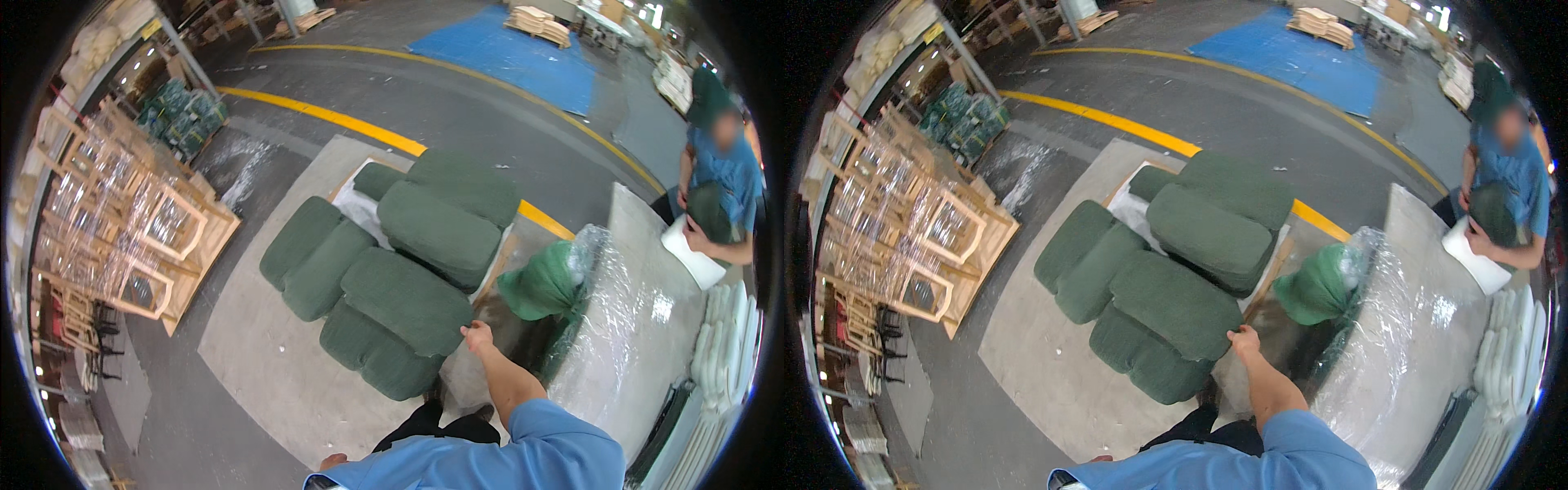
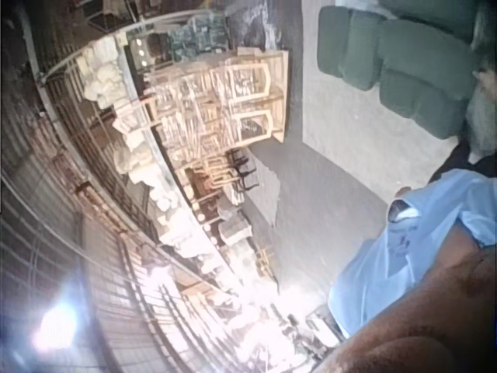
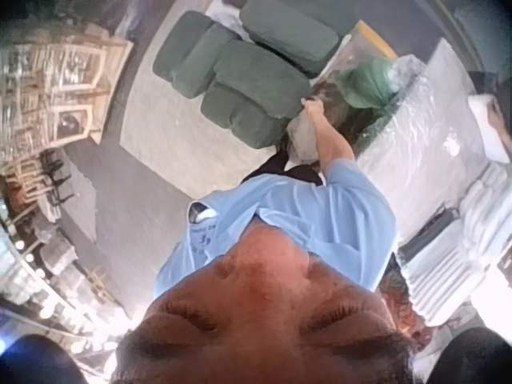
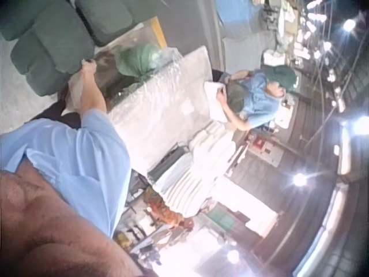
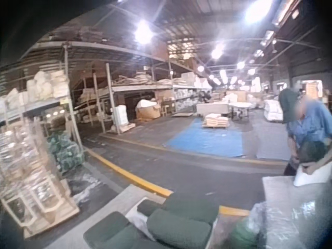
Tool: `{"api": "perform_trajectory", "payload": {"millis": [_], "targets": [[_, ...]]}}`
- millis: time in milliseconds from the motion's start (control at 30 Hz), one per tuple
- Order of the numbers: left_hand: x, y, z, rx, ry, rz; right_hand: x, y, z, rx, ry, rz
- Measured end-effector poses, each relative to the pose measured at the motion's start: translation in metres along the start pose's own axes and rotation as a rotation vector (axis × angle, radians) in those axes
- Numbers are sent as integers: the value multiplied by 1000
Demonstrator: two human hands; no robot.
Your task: The person inserts white foam pads into green fabric covers, pulls the covers over the foam, and stacks the finished cushions on a pallet. The person repeats this process for multiple cushions in a factory setting.
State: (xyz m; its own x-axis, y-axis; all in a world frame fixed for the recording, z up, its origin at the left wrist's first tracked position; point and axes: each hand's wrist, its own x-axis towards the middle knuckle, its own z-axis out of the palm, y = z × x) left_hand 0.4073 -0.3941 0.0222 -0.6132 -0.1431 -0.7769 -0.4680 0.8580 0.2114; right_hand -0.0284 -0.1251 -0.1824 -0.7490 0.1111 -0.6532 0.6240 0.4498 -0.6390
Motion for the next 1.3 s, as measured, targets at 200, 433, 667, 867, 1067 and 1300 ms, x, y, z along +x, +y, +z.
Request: {"api": "perform_trajectory", "payload": {"millis": [200, 433, 667, 867, 1067, 1300], "targets": [[67, 18, -49, -189, -121, -3, -98, -3, -68, 170, -353, -98], [153, 104, -104, -740, -215, -47, -245, 67, -184, 183, -195, -262], [196, 249, -136, -752, 41, 426, -359, 225, -258, 311, 185, -3], [130, 381, -35, -861, -82, 684, -498, 468, -231, 581, 504, 514], [31, 407, 135, -338, -221, 994, -676, 616, -206, 168, 275, 660], [-17, 462, 237, 7, -358, 1177, -663, 622, -241, 797, 549, 922]]}}
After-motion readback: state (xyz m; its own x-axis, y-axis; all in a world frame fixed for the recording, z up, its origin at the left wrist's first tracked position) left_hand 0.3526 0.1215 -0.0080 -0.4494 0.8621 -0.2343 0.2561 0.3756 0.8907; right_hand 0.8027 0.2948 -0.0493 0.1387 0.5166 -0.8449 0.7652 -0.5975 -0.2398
